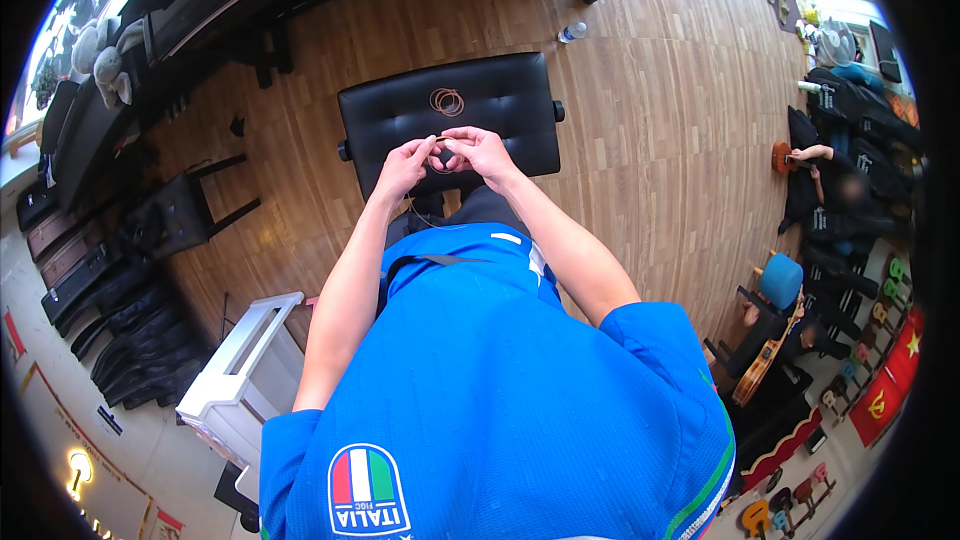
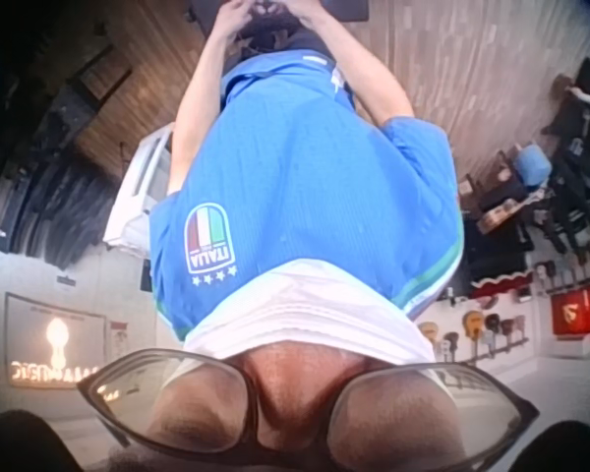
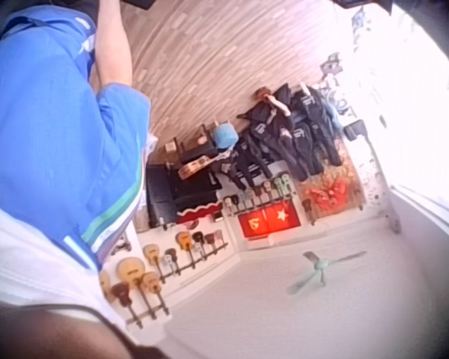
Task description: The person sits on a piano bench and weaves a copper wire into circular loops, placing them on the bench and later on the piano. The person handles the wire by hand, forming and arranging the loops throughout the clip.
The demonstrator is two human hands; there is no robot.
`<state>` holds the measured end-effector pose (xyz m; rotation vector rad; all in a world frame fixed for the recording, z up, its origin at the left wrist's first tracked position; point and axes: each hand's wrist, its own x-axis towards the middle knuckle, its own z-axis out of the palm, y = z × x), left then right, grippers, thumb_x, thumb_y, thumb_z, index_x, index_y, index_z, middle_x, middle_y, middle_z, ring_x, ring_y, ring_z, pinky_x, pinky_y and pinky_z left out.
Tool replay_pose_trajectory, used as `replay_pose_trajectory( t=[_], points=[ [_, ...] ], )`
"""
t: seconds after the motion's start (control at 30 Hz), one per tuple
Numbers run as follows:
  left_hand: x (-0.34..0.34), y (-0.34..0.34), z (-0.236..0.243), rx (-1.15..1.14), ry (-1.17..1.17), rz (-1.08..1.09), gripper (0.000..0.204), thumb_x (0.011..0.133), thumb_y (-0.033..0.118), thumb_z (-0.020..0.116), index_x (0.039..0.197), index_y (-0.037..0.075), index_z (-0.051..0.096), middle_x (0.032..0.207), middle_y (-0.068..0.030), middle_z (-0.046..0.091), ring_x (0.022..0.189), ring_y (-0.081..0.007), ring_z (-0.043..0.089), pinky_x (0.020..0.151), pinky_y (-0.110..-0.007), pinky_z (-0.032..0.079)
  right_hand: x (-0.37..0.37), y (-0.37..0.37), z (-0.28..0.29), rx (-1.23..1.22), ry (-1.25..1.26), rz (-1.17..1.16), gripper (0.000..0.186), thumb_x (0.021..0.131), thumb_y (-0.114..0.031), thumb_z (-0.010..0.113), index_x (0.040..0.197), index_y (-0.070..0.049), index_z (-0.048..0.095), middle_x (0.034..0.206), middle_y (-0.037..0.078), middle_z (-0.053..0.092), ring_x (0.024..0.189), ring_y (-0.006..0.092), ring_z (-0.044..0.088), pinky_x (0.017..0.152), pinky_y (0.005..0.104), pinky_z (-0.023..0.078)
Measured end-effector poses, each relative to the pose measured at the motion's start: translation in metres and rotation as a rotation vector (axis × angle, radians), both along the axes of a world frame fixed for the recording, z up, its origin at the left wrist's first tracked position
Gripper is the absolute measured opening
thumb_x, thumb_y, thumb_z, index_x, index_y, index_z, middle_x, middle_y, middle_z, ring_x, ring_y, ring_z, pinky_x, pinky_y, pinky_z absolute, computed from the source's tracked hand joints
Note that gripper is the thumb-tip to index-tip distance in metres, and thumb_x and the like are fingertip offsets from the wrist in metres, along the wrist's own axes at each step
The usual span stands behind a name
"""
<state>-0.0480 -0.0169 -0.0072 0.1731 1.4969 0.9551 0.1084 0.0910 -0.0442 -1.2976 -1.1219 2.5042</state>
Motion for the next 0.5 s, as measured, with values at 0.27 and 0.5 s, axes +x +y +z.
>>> replay_pose_trajectory(
  t=[0.27, 0.5],
  points=[
    [0.008, -0.001, -0.001, -0.029, -0.051, 0.11, 0.029, 0.104, 0.036, 0.055, 0.1, 0.009, 0.064, 0.071, 0.0056, 0.058, 0.049, -0.0002, 0.033, 0.044, -0.019, 0.022, 0.015, 0.02, 0.004, -0.069, 0.014, -0.202, 0.046, 0.106, -0.039, 0.046, 0.137, -0.005, 0.05, 0.11, 0.015, 0.071, 0.092, 0.0178, 0.07, 0.081, 0.0302, 0.055],
    [0.012, -0.005, -0.003, 0.056, -0.342, 0.207, 0.028, 0.105, 0.037, 0.054, 0.102, 0.011, 0.062, 0.067, 0.0083, 0.051, 0.05, -0.0003, 0.033, 0.045, -0.018, 0.023, 0.033, 0.018, 0.009, -0.579, 0.303, 0.126, 0.034, 0.104, -0.037, 0.053, 0.123, -0.012, 0.065, 0.111, -0.004, 0.068, 0.079, 0.0058, 0.058, 0.067, 0.0223, 0.046]
  ],
)
